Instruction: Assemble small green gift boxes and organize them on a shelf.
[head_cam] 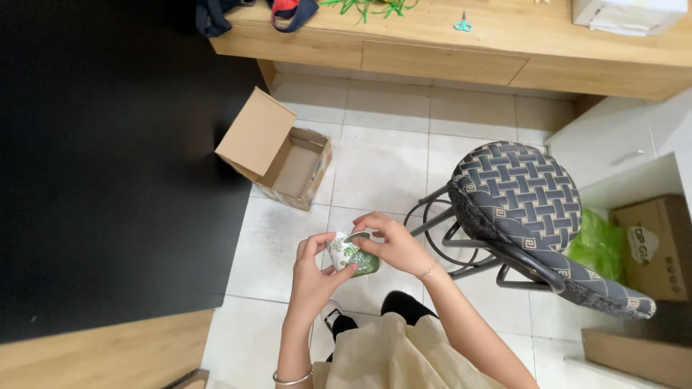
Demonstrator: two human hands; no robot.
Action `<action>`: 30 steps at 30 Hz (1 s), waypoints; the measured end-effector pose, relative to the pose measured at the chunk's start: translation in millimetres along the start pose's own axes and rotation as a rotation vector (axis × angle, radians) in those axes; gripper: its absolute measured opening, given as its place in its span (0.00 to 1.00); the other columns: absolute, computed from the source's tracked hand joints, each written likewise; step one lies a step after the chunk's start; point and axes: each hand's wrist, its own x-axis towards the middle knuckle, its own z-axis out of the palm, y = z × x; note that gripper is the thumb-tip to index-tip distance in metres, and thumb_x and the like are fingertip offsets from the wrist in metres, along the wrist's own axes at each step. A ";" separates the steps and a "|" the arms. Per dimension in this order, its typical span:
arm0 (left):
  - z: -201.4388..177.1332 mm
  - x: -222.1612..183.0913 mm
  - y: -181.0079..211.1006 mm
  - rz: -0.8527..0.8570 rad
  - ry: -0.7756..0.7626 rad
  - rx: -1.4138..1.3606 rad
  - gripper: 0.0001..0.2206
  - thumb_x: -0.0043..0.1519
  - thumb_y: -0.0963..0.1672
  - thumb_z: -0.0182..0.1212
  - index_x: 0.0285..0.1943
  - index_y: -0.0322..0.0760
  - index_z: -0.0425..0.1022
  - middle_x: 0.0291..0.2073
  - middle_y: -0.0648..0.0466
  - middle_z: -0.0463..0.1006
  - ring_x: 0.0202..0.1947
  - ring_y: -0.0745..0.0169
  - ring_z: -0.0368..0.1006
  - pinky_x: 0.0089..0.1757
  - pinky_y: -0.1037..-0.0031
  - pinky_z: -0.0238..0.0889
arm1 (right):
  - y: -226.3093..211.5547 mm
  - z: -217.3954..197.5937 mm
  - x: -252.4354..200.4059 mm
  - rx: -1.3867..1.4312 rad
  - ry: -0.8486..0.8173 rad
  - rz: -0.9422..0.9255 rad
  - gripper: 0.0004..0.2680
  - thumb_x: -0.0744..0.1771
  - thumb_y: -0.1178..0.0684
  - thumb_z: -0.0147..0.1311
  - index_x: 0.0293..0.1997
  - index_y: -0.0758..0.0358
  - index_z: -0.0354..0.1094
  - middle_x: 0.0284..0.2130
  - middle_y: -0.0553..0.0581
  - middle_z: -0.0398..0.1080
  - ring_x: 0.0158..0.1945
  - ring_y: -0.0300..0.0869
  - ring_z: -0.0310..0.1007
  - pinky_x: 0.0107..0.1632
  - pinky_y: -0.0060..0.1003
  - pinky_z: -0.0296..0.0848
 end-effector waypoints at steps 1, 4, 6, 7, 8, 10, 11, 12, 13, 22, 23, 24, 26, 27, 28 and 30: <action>-5.9 9.6 -0.2 0.000 -0.028 0.003 0.28 0.46 0.41 0.78 0.56 0.42 0.71 0.56 0.53 0.67 0.60 0.58 0.68 0.46 0.67 0.75 | -5.2 1.9 7.6 0.003 0.024 0.015 0.05 0.66 0.54 0.59 0.43 0.61 0.73 0.52 0.54 0.73 0.54 0.41 0.72 0.53 0.41 0.72; -15.7 41.8 2.4 0.009 -0.083 0.017 0.28 0.46 0.40 0.77 0.57 0.42 0.72 0.57 0.53 0.68 0.57 0.58 0.73 0.48 0.67 0.78 | -15.0 -0.8 31.4 -0.145 0.047 -0.015 0.06 0.65 0.54 0.60 0.44 0.61 0.73 0.48 0.56 0.75 0.51 0.44 0.74 0.50 0.39 0.72; -14.1 64.5 3.2 0.034 -0.134 0.019 0.28 0.47 0.38 0.76 0.57 0.41 0.70 0.58 0.53 0.66 0.57 0.57 0.71 0.49 0.66 0.76 | -10.9 -8.2 47.0 -0.304 0.084 -0.156 0.07 0.64 0.55 0.61 0.42 0.62 0.72 0.43 0.60 0.73 0.48 0.50 0.75 0.50 0.40 0.73; -12.9 76.7 2.4 0.036 -0.149 0.019 0.28 0.47 0.38 0.76 0.57 0.41 0.70 0.58 0.53 0.66 0.57 0.57 0.71 0.49 0.66 0.76 | -13.9 -15.4 57.3 -0.306 0.096 -0.147 0.07 0.64 0.55 0.61 0.42 0.62 0.72 0.43 0.60 0.73 0.48 0.50 0.75 0.50 0.40 0.73; -10.8 88.8 1.8 0.073 -0.178 -0.010 0.29 0.47 0.37 0.75 0.59 0.40 0.68 0.58 0.52 0.66 0.58 0.57 0.71 0.50 0.66 0.73 | -16.7 -23.4 67.2 -0.351 0.060 -0.072 0.06 0.63 0.55 0.61 0.41 0.62 0.73 0.42 0.60 0.73 0.46 0.52 0.75 0.49 0.41 0.73; -6.6 112.1 6.1 0.107 -0.208 -0.039 0.31 0.47 0.36 0.74 0.60 0.40 0.67 0.58 0.52 0.65 0.59 0.57 0.71 0.51 0.66 0.71 | -16.6 -42.2 90.7 -0.392 0.022 0.006 0.05 0.63 0.56 0.61 0.39 0.62 0.73 0.40 0.60 0.73 0.44 0.53 0.75 0.47 0.41 0.73; -6.9 124.0 12.0 0.116 -0.229 -0.021 0.31 0.48 0.36 0.73 0.62 0.40 0.66 0.59 0.51 0.65 0.59 0.56 0.70 0.52 0.66 0.72 | -15.1 -51.7 105.5 -0.434 -0.021 -0.007 0.05 0.62 0.57 0.61 0.38 0.61 0.74 0.38 0.60 0.74 0.43 0.53 0.76 0.46 0.42 0.73; -6.6 136.3 18.5 0.125 -0.251 -0.003 0.32 0.49 0.36 0.73 0.63 0.40 0.65 0.59 0.51 0.65 0.59 0.56 0.70 0.54 0.66 0.74 | -13.7 -62.0 120.2 -0.476 -0.066 -0.021 0.05 0.61 0.58 0.62 0.37 0.61 0.75 0.36 0.61 0.75 0.42 0.53 0.76 0.46 0.42 0.72; -6.2 152.4 20.5 0.130 -0.249 0.004 0.32 0.49 0.36 0.73 0.63 0.40 0.65 0.59 0.51 0.65 0.59 0.56 0.70 0.54 0.66 0.74 | -12.9 -70.7 140.0 -0.472 -0.061 -0.027 0.05 0.61 0.58 0.62 0.37 0.61 0.75 0.36 0.61 0.75 0.42 0.53 0.76 0.46 0.42 0.72; 4.7 315.8 61.3 0.179 -0.190 0.070 0.36 0.49 0.36 0.74 0.67 0.43 0.61 0.63 0.52 0.60 0.65 0.55 0.64 0.54 0.64 0.73 | -29.5 -144.3 319.2 -0.619 -0.166 0.015 0.05 0.55 0.59 0.67 0.27 0.60 0.76 0.27 0.58 0.78 0.36 0.51 0.78 0.40 0.44 0.74; 8.2 336.6 70.0 0.171 -0.201 0.089 0.37 0.48 0.36 0.74 0.67 0.44 0.61 0.64 0.52 0.60 0.65 0.55 0.63 0.54 0.64 0.73 | -32.0 -160.1 334.4 -0.644 -0.141 -0.011 0.05 0.55 0.58 0.68 0.27 0.61 0.76 0.26 0.59 0.77 0.36 0.52 0.77 0.40 0.44 0.74; 11.9 357.0 78.3 0.163 -0.211 0.108 0.38 0.48 0.36 0.74 0.68 0.45 0.61 0.64 0.53 0.60 0.65 0.55 0.63 0.54 0.64 0.73 | -34.2 -175.7 349.2 -0.669 -0.117 -0.038 0.06 0.55 0.58 0.69 0.26 0.62 0.76 0.26 0.60 0.76 0.36 0.53 0.76 0.40 0.45 0.73; 24.9 388.7 81.1 0.215 -0.253 0.089 0.38 0.48 0.35 0.73 0.69 0.44 0.61 0.65 0.52 0.60 0.66 0.54 0.63 0.55 0.63 0.72 | -23.0 -197.2 357.3 -0.619 -0.088 -0.033 0.05 0.55 0.58 0.69 0.26 0.62 0.76 0.26 0.60 0.76 0.36 0.53 0.77 0.40 0.44 0.73; 33.1 401.3 79.1 0.267 -0.287 0.063 0.37 0.49 0.35 0.72 0.69 0.42 0.62 0.66 0.51 0.59 0.66 0.53 0.63 0.56 0.63 0.71 | -14.8 -206.1 357.5 -0.575 -0.064 -0.033 0.05 0.55 0.58 0.69 0.26 0.62 0.76 0.26 0.59 0.76 0.36 0.52 0.77 0.40 0.44 0.73; 41.7 407.2 79.9 0.257 -0.302 0.062 0.37 0.49 0.35 0.72 0.69 0.42 0.62 0.66 0.51 0.59 0.66 0.53 0.63 0.56 0.63 0.71 | -8.0 -214.1 357.3 -0.569 -0.061 -0.015 0.05 0.55 0.58 0.69 0.26 0.62 0.76 0.26 0.59 0.76 0.36 0.52 0.77 0.40 0.44 0.73; 58.0 428.1 87.2 0.214 -0.339 0.110 0.39 0.48 0.36 0.73 0.70 0.43 0.61 0.65 0.52 0.61 0.65 0.54 0.65 0.54 0.65 0.68 | 0.7 -235.2 365.2 -0.548 -0.051 0.028 0.04 0.56 0.58 0.67 0.27 0.61 0.76 0.27 0.60 0.77 0.35 0.52 0.78 0.40 0.43 0.74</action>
